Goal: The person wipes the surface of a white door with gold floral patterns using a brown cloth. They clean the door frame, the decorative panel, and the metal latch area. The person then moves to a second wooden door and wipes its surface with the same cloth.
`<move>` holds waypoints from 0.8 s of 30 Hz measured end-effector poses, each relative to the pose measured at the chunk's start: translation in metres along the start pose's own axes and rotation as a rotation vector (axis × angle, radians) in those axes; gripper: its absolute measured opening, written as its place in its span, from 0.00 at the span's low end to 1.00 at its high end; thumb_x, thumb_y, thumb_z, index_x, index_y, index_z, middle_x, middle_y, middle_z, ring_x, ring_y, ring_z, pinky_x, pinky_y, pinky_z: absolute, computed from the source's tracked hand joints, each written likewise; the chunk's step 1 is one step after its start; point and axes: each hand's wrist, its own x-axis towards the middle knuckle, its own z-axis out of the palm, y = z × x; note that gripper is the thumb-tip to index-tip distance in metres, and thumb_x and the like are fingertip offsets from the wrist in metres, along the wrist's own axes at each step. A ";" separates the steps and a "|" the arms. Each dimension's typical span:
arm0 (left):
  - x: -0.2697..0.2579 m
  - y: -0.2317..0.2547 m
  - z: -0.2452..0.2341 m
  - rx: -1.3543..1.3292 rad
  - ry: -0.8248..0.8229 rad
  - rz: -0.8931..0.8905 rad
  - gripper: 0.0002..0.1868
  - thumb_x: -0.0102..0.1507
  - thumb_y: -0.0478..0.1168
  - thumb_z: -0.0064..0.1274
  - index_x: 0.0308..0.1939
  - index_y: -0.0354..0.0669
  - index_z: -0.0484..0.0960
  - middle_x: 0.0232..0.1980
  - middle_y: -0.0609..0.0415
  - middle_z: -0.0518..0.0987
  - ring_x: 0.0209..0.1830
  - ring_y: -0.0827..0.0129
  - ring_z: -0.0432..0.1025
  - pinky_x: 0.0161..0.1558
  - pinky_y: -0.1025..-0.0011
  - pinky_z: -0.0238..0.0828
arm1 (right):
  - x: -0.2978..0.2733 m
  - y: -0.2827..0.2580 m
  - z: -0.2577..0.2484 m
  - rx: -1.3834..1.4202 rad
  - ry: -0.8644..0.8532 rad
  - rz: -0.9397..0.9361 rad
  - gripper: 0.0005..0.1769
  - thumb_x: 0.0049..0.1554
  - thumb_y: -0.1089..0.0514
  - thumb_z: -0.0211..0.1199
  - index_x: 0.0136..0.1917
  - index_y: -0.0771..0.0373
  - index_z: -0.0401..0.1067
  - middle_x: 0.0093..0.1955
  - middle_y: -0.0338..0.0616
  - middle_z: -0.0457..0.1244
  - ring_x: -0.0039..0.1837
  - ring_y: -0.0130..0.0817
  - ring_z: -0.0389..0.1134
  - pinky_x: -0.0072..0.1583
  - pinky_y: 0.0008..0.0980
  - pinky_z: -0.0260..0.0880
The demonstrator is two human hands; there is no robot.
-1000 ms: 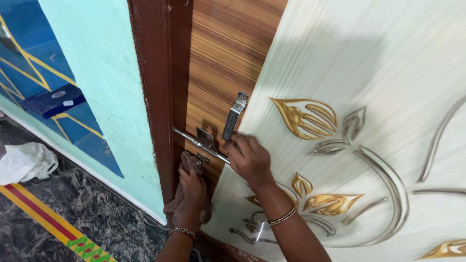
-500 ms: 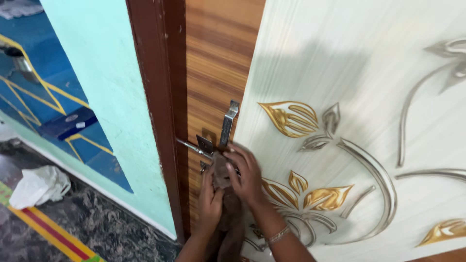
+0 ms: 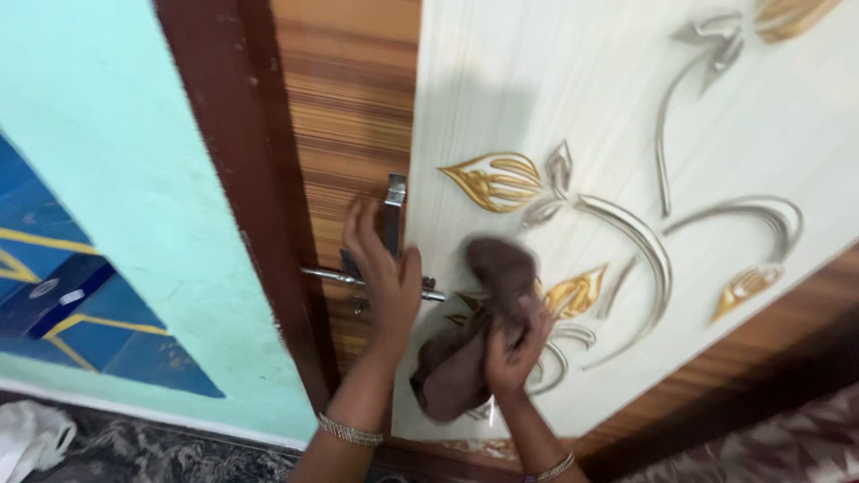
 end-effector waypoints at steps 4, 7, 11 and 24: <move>0.035 -0.010 0.006 0.249 -0.201 -0.183 0.28 0.67 0.32 0.47 0.69 0.25 0.58 0.61 0.27 0.69 0.60 0.34 0.65 0.60 0.47 0.62 | 0.060 -0.004 -0.019 -0.320 0.118 -0.073 0.31 0.61 0.68 0.60 0.76 0.62 0.59 0.77 0.57 0.48 0.79 0.55 0.51 0.79 0.49 0.51; 0.032 -0.018 0.009 0.420 -0.224 -0.125 0.20 0.69 0.32 0.45 0.62 0.23 0.60 0.55 0.27 0.73 0.54 0.35 0.68 0.54 0.48 0.67 | 0.084 -0.008 -0.032 -0.649 0.079 -0.151 0.34 0.58 0.67 0.62 0.77 0.62 0.61 0.80 0.60 0.45 0.79 0.61 0.47 0.80 0.54 0.45; 0.032 -0.021 0.012 0.373 -0.237 -0.179 0.13 0.67 0.27 0.41 0.55 0.25 0.62 0.53 0.31 0.74 0.55 0.42 0.71 0.54 0.50 0.69 | 0.084 0.006 -0.036 -0.869 -0.152 -0.186 0.38 0.52 0.65 0.63 0.76 0.59 0.64 0.79 0.54 0.47 0.76 0.63 0.47 0.77 0.56 0.48; 0.033 -0.056 0.020 0.385 -0.084 0.034 0.19 0.61 0.23 0.46 0.56 0.23 0.66 0.48 0.38 0.77 0.46 0.52 0.77 0.46 0.58 0.75 | 0.019 0.090 -0.040 -0.870 -0.105 -0.572 0.35 0.55 0.61 0.63 0.76 0.45 0.70 0.75 0.42 0.56 0.76 0.48 0.53 0.72 0.52 0.52</move>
